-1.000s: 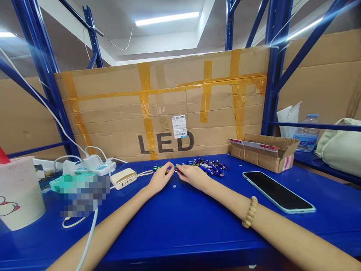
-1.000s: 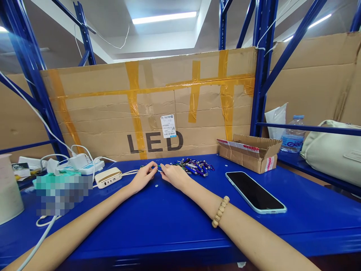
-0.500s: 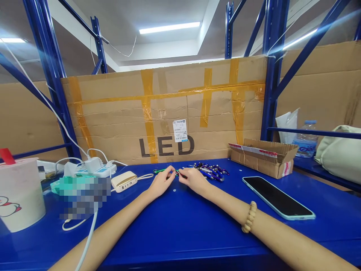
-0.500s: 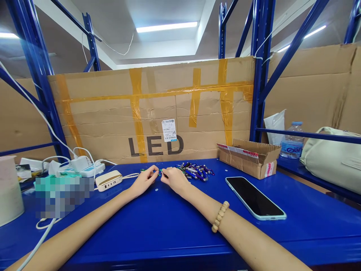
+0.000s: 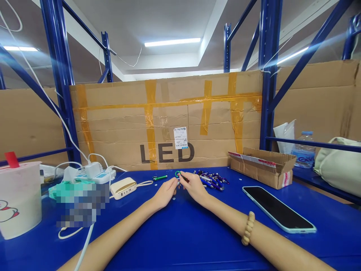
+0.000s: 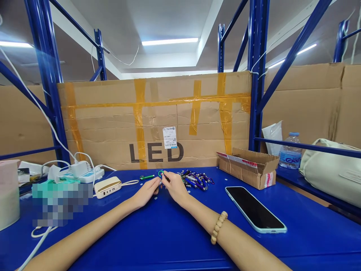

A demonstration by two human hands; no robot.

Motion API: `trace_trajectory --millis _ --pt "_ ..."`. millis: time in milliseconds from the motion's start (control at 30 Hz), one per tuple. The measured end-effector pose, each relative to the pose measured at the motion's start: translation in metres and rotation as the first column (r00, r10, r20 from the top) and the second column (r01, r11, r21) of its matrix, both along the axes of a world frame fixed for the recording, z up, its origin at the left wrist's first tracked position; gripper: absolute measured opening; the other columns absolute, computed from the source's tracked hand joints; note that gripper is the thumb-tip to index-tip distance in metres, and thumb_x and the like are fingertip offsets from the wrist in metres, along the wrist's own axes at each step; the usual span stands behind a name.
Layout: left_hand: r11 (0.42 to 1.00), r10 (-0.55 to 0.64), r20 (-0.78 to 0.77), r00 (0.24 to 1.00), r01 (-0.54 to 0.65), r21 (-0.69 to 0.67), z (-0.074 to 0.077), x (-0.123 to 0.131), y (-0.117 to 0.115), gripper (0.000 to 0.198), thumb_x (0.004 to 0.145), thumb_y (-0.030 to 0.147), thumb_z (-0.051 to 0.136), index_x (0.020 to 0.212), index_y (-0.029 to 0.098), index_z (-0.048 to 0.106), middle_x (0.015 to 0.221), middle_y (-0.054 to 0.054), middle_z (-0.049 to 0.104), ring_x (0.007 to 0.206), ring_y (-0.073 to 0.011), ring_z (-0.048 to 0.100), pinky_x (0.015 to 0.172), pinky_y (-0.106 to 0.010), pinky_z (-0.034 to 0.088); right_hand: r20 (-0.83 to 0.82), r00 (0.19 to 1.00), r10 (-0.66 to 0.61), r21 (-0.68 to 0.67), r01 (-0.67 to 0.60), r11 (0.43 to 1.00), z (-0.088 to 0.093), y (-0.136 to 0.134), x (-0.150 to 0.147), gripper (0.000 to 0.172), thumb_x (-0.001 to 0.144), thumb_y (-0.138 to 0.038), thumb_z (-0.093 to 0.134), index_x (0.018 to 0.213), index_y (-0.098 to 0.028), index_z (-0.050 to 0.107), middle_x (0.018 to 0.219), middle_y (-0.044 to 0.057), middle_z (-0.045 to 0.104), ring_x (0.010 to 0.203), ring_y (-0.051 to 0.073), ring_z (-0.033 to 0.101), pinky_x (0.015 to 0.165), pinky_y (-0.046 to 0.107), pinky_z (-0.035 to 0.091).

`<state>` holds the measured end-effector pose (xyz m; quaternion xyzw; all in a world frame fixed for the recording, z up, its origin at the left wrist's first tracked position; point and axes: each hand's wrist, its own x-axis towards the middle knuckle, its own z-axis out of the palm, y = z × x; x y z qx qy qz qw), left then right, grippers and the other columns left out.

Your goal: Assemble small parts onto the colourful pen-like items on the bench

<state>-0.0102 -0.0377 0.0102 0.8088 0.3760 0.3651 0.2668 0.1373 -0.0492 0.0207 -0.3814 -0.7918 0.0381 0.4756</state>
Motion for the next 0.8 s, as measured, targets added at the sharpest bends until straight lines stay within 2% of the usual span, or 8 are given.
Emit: trace_trajectory --millis 100,233,367,500,567,633,733,800 --pt "1.0 -0.009 -0.035 0.999 0.009 0.022 0.003 0.002 -0.006 0.036 0.086 0.047 0.022 0.075 0.019 0.041 0.055 0.005 0.039 0.051 -0.0099 0.038 0.053 -0.024 0.033 -0.07 0.997 -0.043 -0.021 0.042 0.999 0.002 0.004 0.004 0.029 0.085 -0.032 0.035 0.072 -0.018 0.057 0.055 0.001 0.057 0.046 0.012 0.049 0.051 0.023 0.039" --pt "0.984 0.147 -0.013 0.989 -0.145 0.106 0.008 -0.001 -0.007 0.029 0.086 0.044 0.025 0.084 0.021 0.042 0.062 0.004 0.044 0.06 -0.0117 0.044 0.061 -0.025 0.035 -0.025 0.985 -0.171 -0.075 0.168 0.983 0.005 0.01 0.019 0.038 0.087 -0.034 0.032 0.066 -0.018 0.06 0.054 0.002 0.059 0.047 0.013 0.052 0.051 0.023 0.039" --pt "0.952 0.25 -0.013 0.968 -0.243 0.188 0.01 -0.006 -0.004 0.024 0.084 0.042 0.034 0.087 0.022 0.045 0.078 0.001 0.052 0.075 -0.0144 0.049 0.071 -0.027 0.038 0.168 0.879 -0.447 -0.06 0.462 0.885 0.003 0.013 0.036 0.028 0.084 -0.029 0.039 0.08 -0.022 0.066 0.072 0.004 0.065 0.065 0.016 0.059 0.052 0.023 0.036" --pt "0.938 0.279 -0.027 0.96 -0.267 0.223 0.009 -0.008 -0.001 0.02 0.084 0.039 0.035 0.089 0.022 0.046 0.085 -0.001 0.053 0.083 -0.0166 0.049 0.076 -0.03 0.038 0.236 0.797 -0.556 -0.055 0.582 0.811 0.001 0.013 0.043 0.023 0.081 -0.025 0.046 0.091 -0.025 0.067 0.089 0.005 0.062 0.069 0.014 0.059 0.052 0.022 0.035" --pt "0.936 0.271 -0.019 0.963 -0.259 0.238 0.007 -0.008 -0.001 0.019 0.084 0.036 0.035 0.09 0.022 0.046 0.087 -0.001 0.054 0.084 -0.0168 0.049 0.079 -0.031 0.038 0.167 0.821 -0.546 -0.068 0.562 0.825 0.002 0.013 0.041 0.023 0.081 -0.029 0.046 0.088 -0.025 0.068 0.092 0.004 0.06 0.068 0.013 0.058 0.051 0.022 0.036" --pt "0.939 0.243 -0.022 0.97 -0.229 0.257 0.006 -0.007 0.0 0.018 0.084 0.034 0.036 0.091 0.022 0.046 0.088 -0.002 0.054 0.085 -0.0169 0.049 0.08 -0.032 0.038 0.035 0.887 -0.46 -0.099 0.461 0.882 0.003 0.013 0.035 0.028 0.081 -0.037 0.044 0.082 -0.023 0.069 0.089 0.004 0.06 0.065 0.012 0.057 0.052 0.023 0.039" --pt "0.946 0.19 -0.037 0.981 -0.172 0.276 0.006 -0.007 0.001 0.017 0.084 0.034 0.037 0.09 0.021 0.046 0.088 -0.002 0.055 0.086 -0.0169 0.048 0.081 -0.032 0.038 -0.166 0.967 -0.194 -0.149 0.17 0.974 0.004 0.012 0.023 0.034 0.079 -0.043 0.045 0.077 -0.019 0.068 0.081 0.005 0.061 0.058 0.012 0.055 0.054 0.025 0.043" --pt "0.956 0.143 -0.028 0.989 -0.131 0.264 0.006 -0.007 0.001 0.016 0.084 0.033 0.037 0.091 0.021 0.045 0.088 -0.002 0.055 0.085 -0.0162 0.049 0.081 -0.031 0.039 -0.243 0.969 -0.039 -0.182 -0.006 0.983 0.004 0.011 0.014 0.032 0.076 -0.043 0.05 0.076 -0.016 0.068 0.077 0.005 0.061 0.054 0.011 0.053 0.053 0.025 0.045"
